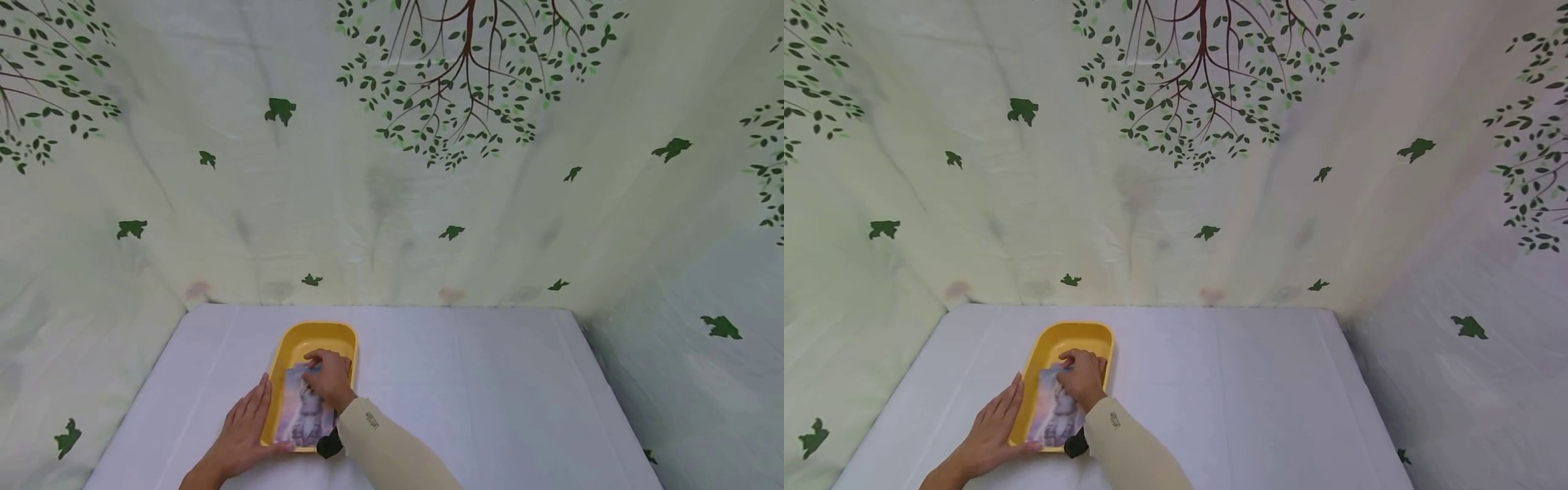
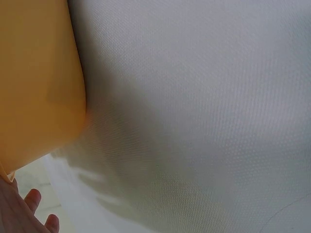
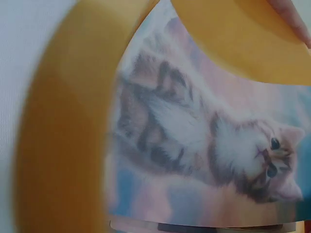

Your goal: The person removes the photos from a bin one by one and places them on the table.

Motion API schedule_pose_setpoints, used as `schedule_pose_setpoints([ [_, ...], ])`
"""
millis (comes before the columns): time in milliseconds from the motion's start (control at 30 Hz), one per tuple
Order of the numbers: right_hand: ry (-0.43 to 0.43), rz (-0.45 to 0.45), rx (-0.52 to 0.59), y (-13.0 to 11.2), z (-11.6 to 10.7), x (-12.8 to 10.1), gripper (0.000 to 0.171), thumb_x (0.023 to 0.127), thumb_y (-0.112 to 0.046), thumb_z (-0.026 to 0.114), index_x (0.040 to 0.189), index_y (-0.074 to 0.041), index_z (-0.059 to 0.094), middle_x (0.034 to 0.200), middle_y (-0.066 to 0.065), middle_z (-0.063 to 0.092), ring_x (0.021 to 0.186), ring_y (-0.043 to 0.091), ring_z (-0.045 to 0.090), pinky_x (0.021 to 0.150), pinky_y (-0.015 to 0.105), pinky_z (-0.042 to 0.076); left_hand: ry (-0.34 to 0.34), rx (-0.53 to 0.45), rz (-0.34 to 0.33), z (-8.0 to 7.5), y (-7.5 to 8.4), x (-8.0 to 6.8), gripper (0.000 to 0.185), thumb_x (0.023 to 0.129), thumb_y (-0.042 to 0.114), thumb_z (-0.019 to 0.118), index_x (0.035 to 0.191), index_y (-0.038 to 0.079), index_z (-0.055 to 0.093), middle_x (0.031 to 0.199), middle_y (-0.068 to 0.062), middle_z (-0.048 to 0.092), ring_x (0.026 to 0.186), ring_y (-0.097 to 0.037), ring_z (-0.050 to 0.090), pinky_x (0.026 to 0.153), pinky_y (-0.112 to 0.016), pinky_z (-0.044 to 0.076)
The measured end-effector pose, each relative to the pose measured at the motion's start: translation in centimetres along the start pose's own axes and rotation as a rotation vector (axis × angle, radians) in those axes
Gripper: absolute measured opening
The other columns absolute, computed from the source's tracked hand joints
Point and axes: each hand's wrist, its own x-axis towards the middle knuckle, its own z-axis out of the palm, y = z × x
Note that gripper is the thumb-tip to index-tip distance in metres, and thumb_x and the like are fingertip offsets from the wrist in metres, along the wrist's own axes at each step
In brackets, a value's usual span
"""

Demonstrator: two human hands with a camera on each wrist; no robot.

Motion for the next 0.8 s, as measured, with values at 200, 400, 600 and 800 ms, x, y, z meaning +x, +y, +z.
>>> schedule_pose_setpoints([
  [200, -0.019, 0.029, 0.167, -0.64, -0.20, -0.09, 0.032, 0.073, 0.007, 0.072, 0.102, -0.006, 0.072, 0.086, -0.003, 0.064, 0.069, 0.006, 0.053, 0.058, 0.021, 0.045, -0.061, -0.029, -0.056, -0.17, 0.06, 0.21, 0.120, 0.075, 0.063, 0.068, 0.152, -0.003, 0.003, 0.160, -0.017, 0.004, 0.137, -0.044, 0.017, 0.106, -0.063, 0.015],
  [400, 0.016, 0.091, 0.128, -1.03, -0.48, -0.41, 0.017, 0.073, -0.003, 0.079, 0.087, -0.012, 0.076, 0.082, -0.008, 0.066, 0.075, 0.005, 0.057, 0.068, 0.023, 0.051, -0.105, -0.053, -0.097, -0.21, -0.10, 0.44, 0.121, 0.076, 0.064, 0.066, 0.152, -0.003, 0.002, 0.160, -0.017, 0.001, 0.138, -0.044, 0.014, 0.106, -0.063, 0.011],
  [600, 0.017, 0.066, 0.103, -0.73, -0.51, -0.49, 0.013, 0.077, -0.007, 0.076, 0.085, -0.017, 0.074, 0.083, -0.011, 0.065, 0.077, 0.004, 0.056, 0.073, 0.024, 0.050, -0.125, -0.042, -0.111, -0.14, -0.06, 0.53, 0.121, 0.076, 0.066, 0.065, 0.152, -0.004, 0.001, 0.160, -0.018, 0.000, 0.138, -0.044, 0.013, 0.106, -0.064, 0.011],
  [800, 0.006, 0.007, 0.102, -0.46, -1.03, -0.56, 0.013, 0.078, -0.007, 0.075, 0.088, -0.015, 0.072, 0.084, -0.012, 0.064, 0.078, 0.003, 0.055, 0.074, 0.022, 0.049, -0.124, -0.040, -0.111, 0.01, 0.08, 0.56, 0.122, 0.076, 0.067, 0.065, 0.152, -0.003, 0.000, 0.161, -0.018, -0.001, 0.139, -0.045, 0.014, 0.106, -0.065, 0.013],
])
